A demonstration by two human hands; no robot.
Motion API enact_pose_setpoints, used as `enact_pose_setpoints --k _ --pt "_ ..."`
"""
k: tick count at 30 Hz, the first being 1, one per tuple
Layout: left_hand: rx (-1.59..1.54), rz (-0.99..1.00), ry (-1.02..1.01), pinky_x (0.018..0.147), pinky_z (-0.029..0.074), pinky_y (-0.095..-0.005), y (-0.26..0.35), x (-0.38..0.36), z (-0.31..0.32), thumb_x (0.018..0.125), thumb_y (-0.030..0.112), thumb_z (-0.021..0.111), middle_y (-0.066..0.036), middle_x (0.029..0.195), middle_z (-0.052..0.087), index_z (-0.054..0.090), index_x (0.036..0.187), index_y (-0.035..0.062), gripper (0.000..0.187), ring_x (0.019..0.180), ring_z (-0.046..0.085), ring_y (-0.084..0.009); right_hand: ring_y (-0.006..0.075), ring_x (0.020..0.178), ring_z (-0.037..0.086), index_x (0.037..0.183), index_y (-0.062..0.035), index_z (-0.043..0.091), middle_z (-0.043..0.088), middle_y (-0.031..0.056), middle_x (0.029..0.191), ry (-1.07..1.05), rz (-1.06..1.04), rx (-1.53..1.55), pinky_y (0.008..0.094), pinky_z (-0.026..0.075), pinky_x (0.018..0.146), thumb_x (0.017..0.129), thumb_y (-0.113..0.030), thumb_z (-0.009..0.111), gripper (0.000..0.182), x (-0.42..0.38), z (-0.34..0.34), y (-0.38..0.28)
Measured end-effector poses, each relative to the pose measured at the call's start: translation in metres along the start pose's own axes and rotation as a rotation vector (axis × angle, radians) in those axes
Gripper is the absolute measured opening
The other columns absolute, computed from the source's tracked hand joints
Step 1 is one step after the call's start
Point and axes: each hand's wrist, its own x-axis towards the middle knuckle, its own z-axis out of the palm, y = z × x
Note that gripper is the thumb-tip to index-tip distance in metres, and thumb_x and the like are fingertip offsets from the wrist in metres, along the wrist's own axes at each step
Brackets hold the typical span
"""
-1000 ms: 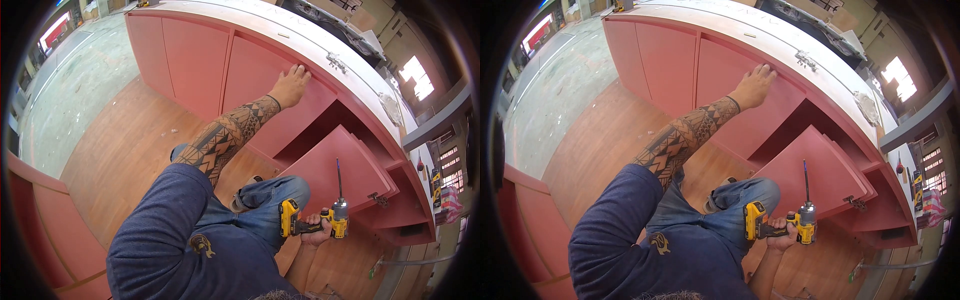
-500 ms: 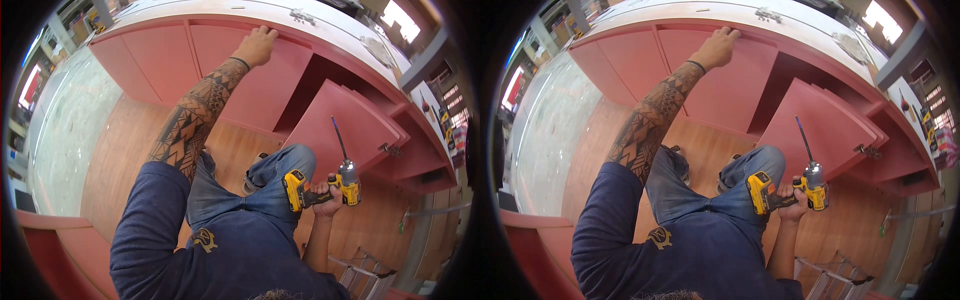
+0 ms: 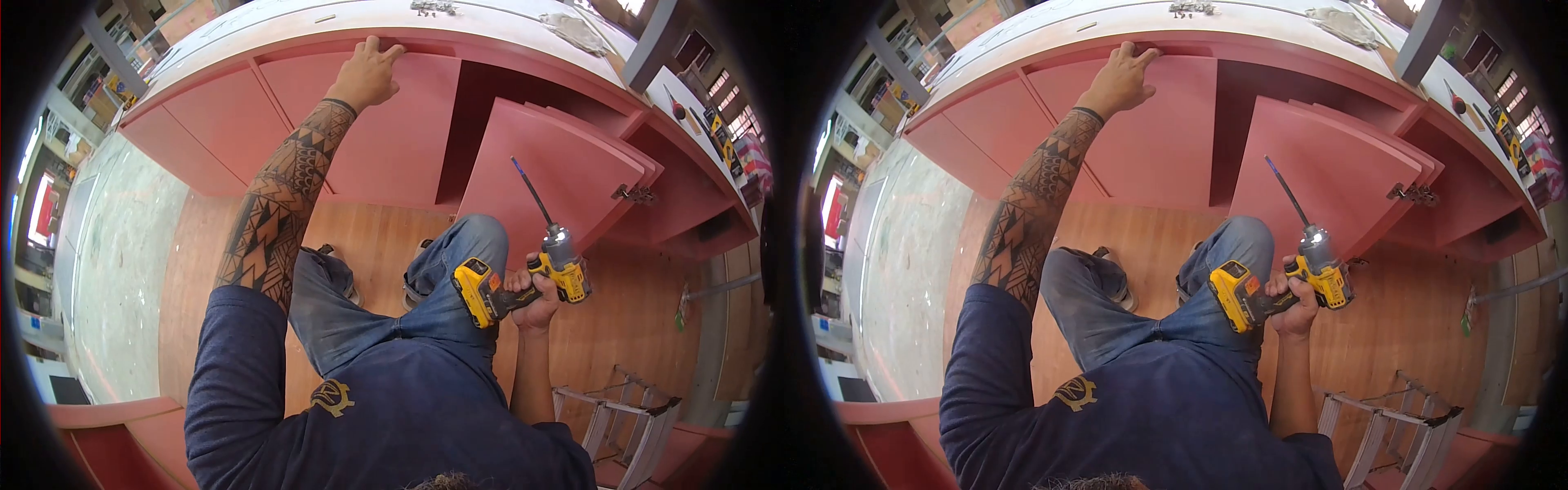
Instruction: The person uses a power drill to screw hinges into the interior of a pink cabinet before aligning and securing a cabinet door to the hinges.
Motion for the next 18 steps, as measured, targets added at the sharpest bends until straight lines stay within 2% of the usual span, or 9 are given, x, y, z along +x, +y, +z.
enact_pose_setpoints --k 4,6,10,12,14,16,17,18 --pt "-0.007 -0.002 0.023 0.102 0.054 -0.0517 0.003 0.007 -0.002 0.081 0.025 0.078 -0.022 0.131 0.051 0.051 0.145 0.0170 0.069 0.121 0.055 -0.0426 0.0160 0.071 0.058 0.128 -0.0039 0.057 0.057 0.0026 0.075 -0.008 -0.007 -0.038 0.0342 0.050 0.074 0.091 -0.023 0.061 0.042 0.002 -0.002 0.001" --pt "-0.023 -0.022 -0.022 0.101 0.054 -0.0529 0.010 0.004 -0.007 0.080 0.026 0.079 -0.019 0.129 0.052 0.055 0.137 0.0159 0.062 0.122 0.053 -0.0414 0.0159 0.070 0.058 0.128 -0.0034 0.057 0.057 0.0027 0.075 -0.022 -0.010 -0.029 0.0334 0.050 0.074 0.091 -0.023 0.061 0.042 0.002 -0.006 0.003" --pt "-0.064 -0.072 -0.035 0.100 0.053 -0.0539 0.025 -0.030 -0.010 0.079 0.027 0.079 -0.017 0.128 0.052 0.056 0.130 0.0144 0.057 0.124 0.051 -0.0410 0.0159 0.070 0.058 0.128 -0.0035 0.057 0.056 0.0027 0.075 -0.023 -0.020 -0.034 0.0326 0.050 0.073 0.091 -0.022 0.061 0.041 0.003 -0.004 0.002" --pt "-0.165 -0.042 0.035 0.098 0.052 -0.0555 0.024 -0.046 -0.011 0.078 0.028 0.080 -0.016 0.128 0.053 0.056 0.130 0.0144 0.059 0.126 0.049 -0.0401 0.0160 0.069 0.058 0.127 -0.0037 0.058 0.056 0.0029 0.075 -0.017 -0.003 -0.022 0.0331 0.049 0.073 0.091 -0.022 0.061 0.041 0.004 -0.005 0.001" --pt "-0.172 -0.082 0.012 0.101 0.050 -0.0550 0.029 -0.065 -0.028 0.078 0.027 0.081 -0.017 0.127 0.053 0.057 0.130 0.0127 0.059 0.128 0.048 -0.0393 0.0161 0.069 0.057 0.127 -0.0039 0.058 0.056 0.0028 0.075 -0.030 0.002 -0.005 0.0335 0.049 0.073 0.090 -0.022 0.061 0.041 0.004 -0.008 0.003" --pt "-0.283 0.036 0.090 0.102 0.048 -0.0573 0.022 -0.078 -0.028 0.078 0.026 0.078 -0.014 0.129 0.053 0.057 0.132 0.0124 0.059 0.133 0.045 -0.0381 0.0162 0.069 0.057 0.127 -0.0042 0.058 0.056 0.0028 0.074 -0.051 0.009 0.012 0.0338 0.049 0.073 0.090 -0.021 0.061 0.041 0.006 -0.005 0.003" --pt "-0.305 0.059 0.077 0.109 0.045 -0.0550 0.018 -0.087 -0.028 0.079 0.029 0.080 -0.016 0.131 0.053 0.056 0.133 0.0094 0.062 0.137 0.044 -0.0406 0.0163 0.070 0.055 0.126 -0.0027 0.058 0.054 0.0035 0.076 -0.039 0.006 0.004 0.0327 0.049 0.073 0.089 -0.021 0.062 0.041 0.005 -0.004 0.003" --pt "-0.297 0.051 0.083 0.109 0.045 -0.0550 0.016 -0.097 -0.035 0.079 0.029 0.080 -0.016 0.131 0.053 0.056 0.133 0.0094 0.062 0.137 0.044 -0.0406 0.0164 0.072 0.053 0.126 -0.0012 0.058 0.053 0.0041 0.077 -0.026 0.001 -0.005 0.0316 0.048 0.074 0.088 -0.020 0.062 0.042 0.004 -0.002 0.002"
